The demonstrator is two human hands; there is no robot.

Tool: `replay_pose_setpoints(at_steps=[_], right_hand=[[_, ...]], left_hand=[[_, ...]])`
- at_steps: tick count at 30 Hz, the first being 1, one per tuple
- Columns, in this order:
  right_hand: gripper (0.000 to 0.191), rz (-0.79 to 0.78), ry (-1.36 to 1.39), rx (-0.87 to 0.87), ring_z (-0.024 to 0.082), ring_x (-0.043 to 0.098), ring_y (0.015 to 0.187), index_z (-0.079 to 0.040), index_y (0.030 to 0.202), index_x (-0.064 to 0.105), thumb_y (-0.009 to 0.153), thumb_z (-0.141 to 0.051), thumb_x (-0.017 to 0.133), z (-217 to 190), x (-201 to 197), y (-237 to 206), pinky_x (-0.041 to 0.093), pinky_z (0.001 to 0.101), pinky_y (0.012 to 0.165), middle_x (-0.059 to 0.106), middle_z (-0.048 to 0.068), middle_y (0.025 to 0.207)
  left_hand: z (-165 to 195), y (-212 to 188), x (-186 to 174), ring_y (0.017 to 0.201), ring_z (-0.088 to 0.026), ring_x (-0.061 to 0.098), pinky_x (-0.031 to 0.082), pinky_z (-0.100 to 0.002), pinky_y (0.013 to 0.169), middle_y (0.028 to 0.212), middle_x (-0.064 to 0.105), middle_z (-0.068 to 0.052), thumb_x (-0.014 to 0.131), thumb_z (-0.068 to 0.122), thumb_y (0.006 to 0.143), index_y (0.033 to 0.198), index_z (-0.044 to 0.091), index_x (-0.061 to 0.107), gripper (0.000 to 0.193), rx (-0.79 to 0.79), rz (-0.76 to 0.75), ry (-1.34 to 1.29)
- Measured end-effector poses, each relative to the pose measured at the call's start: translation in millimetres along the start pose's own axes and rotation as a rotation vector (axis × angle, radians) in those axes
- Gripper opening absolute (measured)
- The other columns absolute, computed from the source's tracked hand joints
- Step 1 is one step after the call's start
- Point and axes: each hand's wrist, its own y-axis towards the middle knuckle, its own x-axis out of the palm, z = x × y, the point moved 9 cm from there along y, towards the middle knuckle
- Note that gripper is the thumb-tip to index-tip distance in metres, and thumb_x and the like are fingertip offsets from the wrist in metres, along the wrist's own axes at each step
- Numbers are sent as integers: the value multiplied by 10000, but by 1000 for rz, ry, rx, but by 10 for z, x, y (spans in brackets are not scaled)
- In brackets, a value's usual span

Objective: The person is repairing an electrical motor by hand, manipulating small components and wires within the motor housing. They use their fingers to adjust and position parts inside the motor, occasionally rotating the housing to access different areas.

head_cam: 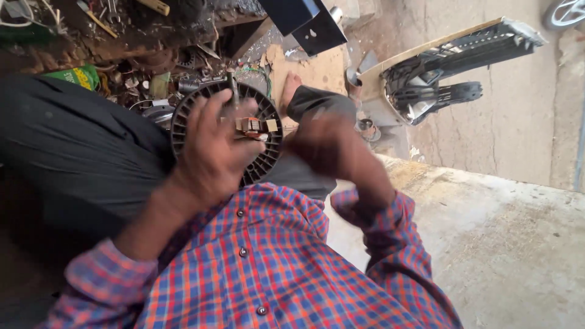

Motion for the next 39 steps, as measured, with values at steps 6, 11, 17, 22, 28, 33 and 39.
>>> replay_pose_setpoints(at_steps=[6, 11, 17, 22, 28, 33, 39], right_hand=[[90, 446, 57, 16, 245, 695, 775, -110, 977, 747, 906, -83, 795, 1060, -120, 448, 531, 344, 671, 710, 84, 871], [144, 407, -352, -43, 277, 666, 752, -98, 1013, 737, 876, -57, 755, 507, -80, 435, 514, 401, 647, 648, 96, 830], [75, -12, 16, -176, 303, 672, 793, -57, 987, 663, 929, -91, 697, -311, 131, -80, 554, 446, 714, 627, 119, 868], [74, 249, -198, 123, 256, 662, 727, -59, 949, 741, 889, -72, 782, 624, -58, 95, 500, 396, 618, 662, 103, 805], [72, 537, -236, 81, 278, 656, 711, -109, 905, 750, 876, -131, 813, 913, -215, 513, 506, 373, 621, 668, 78, 815], [152, 213, -313, -75, 275, 609, 654, -90, 921, 717, 861, -157, 839, 138, 2, 285, 486, 401, 568, 604, 101, 780], [213, 167, -254, -176, 264, 590, 695, -97, 1078, 747, 875, -93, 812, -276, 52, -132, 439, 410, 607, 589, 70, 820]], left_hand=[[-717, -191, 250, 966, -320, 650, 534, -513, 865, 1106, 711, -124, 781, 227, 804, 926, 108, 753, 173, -469, 224, -657], [-691, 685, 400, 888, -302, 709, 564, -454, 803, 996, 739, -159, 860, 403, 830, 1000, 37, 797, 408, -285, -394, -144], [-409, 410, -57, 1101, -289, 712, 548, -453, 956, 1173, 726, -119, 743, 248, 873, 1054, -21, 770, 325, -199, -69, -305], [132, -275, 274, 1228, -347, 646, 509, -642, 965, 1304, 698, -108, 753, 112, 847, 806, 51, 748, 74, 270, -24, 329], [-777, 275, 280, 904, -265, 737, 548, -400, 784, 1069, 744, -113, 758, 218, 925, 990, 57, 740, 175, -600, 74, -654], [-839, 678, 278, 921, -249, 731, 564, -399, 856, 989, 757, -103, 857, 152, 781, 979, 65, 778, 231, -330, -475, -393], [-797, -67, 131, 1141, -267, 672, 541, -399, 1022, 1152, 704, -83, 802, 169, 930, 1070, 90, 757, 167, -293, -82, -643]])
